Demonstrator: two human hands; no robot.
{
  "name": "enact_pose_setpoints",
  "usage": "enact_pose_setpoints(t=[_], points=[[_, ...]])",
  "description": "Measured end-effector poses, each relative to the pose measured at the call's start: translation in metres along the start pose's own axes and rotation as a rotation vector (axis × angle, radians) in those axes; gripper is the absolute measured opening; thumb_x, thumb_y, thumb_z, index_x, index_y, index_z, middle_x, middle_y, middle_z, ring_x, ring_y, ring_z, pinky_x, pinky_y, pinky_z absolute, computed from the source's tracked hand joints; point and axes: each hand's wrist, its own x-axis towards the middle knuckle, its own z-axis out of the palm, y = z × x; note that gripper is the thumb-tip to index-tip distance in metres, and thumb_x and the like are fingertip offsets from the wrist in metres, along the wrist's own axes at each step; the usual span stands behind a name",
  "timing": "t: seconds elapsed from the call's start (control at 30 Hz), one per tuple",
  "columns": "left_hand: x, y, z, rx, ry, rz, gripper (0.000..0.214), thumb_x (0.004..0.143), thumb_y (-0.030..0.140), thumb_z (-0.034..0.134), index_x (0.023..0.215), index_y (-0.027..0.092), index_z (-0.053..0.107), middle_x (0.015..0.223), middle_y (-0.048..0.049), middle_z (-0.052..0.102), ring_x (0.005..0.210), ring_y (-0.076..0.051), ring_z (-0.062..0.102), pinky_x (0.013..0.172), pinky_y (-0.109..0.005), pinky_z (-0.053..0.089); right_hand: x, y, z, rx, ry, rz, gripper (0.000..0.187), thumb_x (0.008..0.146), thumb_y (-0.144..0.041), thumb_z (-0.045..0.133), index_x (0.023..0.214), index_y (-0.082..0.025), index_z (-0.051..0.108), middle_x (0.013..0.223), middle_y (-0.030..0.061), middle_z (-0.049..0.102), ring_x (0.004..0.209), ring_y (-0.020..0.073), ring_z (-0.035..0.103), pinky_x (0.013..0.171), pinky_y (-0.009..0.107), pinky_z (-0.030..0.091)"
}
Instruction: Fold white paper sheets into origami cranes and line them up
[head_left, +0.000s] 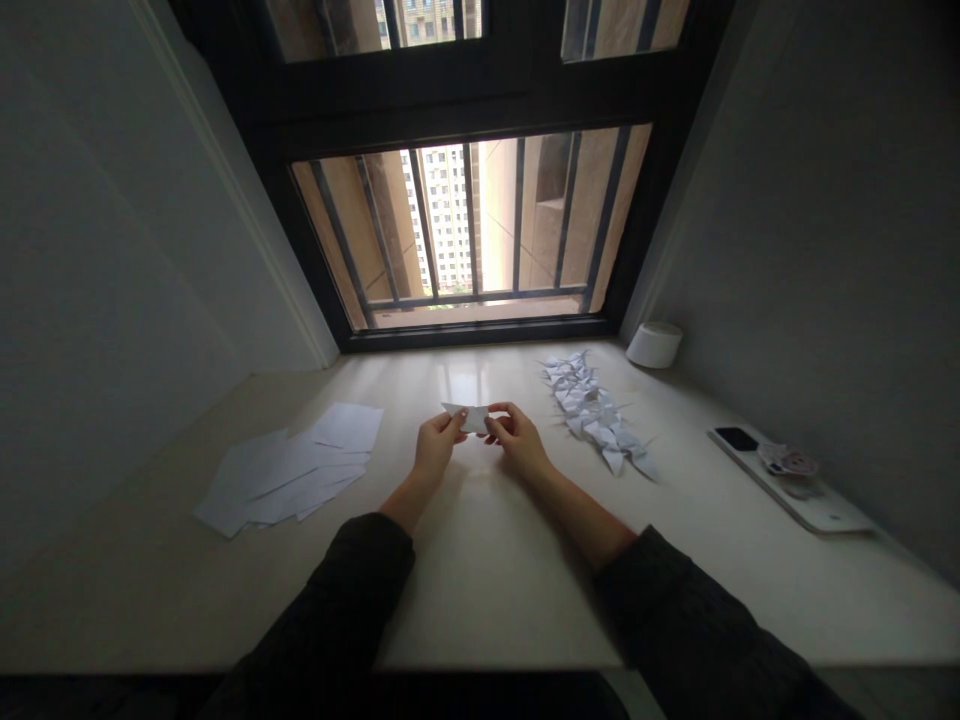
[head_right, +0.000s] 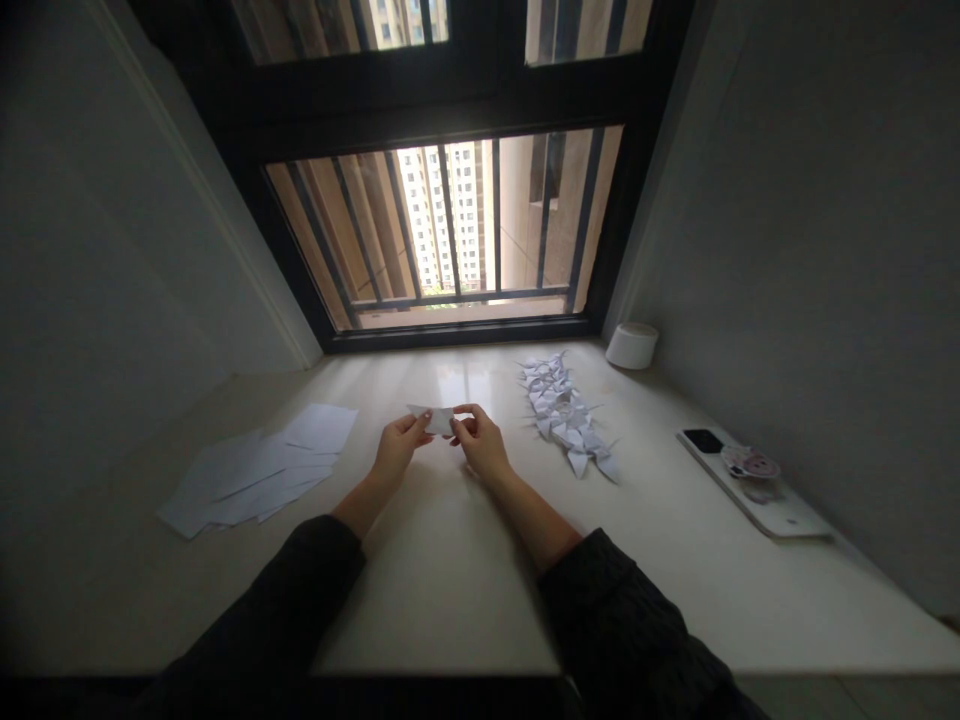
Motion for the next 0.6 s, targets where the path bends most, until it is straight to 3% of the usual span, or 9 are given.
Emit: enact_pose_setpoints(t=[0.23,0.4,0.5,0.6], points=[[-0.001,0.002,-0.001,-0.02,0.003,-0.017,0.043,0.063,0.048,0.071,0.09,0.015,0.072,0.085,-0.0095,0.07,0.076,-0.019,0.064,0.072,-0.03,0.049,0.001,0.003,0.001,-0.026,-0.08,-0.069,0.04,0.074,-0.043,0.062,0.106,-0.02,0.055,0.067,0.0002,0.063,0.065,0.0163,0.063,0.061,0.028,0.048],[0.003,0.0,-0.002,-0.088,0.032,-0.024,0.047,0.06,0.048,0.073,0.091,0.012,0.072,0.08,-0.0077,0.07,0.072,-0.019,0.063,0.069,-0.032,0.05,-0.001,0.0,0.0,-0.19,-0.111,-0.16,0.046,0.069,-0.039,0.069,0.11,-0.023,0.055,0.067,-0.0032,0.06,0.06,0.0125,0.057,0.057,0.025,0.045],[0.005,-0.002,-0.003,-0.079,0.054,-0.02,0.049,0.059,0.047,0.073,0.094,0.012,0.071,0.079,-0.0065,0.069,0.07,-0.018,0.062,0.065,-0.03,0.051,-0.007,-0.008,-0.001,-0.36,-0.072,-0.266,0.05,0.072,-0.037,0.068,0.117,-0.025,0.051,0.079,-0.001,0.063,0.063,0.0133,0.057,0.06,0.027,0.047],[0.007,-0.003,-0.006,-0.034,0.125,-0.03,0.049,0.06,0.046,0.073,0.097,0.013,0.07,0.082,-0.0064,0.068,0.07,-0.016,0.062,0.061,-0.026,0.05,-0.012,-0.016,-0.004,-0.552,-0.004,-0.461,0.049,0.072,-0.037,0.069,0.117,-0.027,0.053,0.102,0.0037,0.062,0.077,0.0159,0.058,0.07,0.03,0.048]])
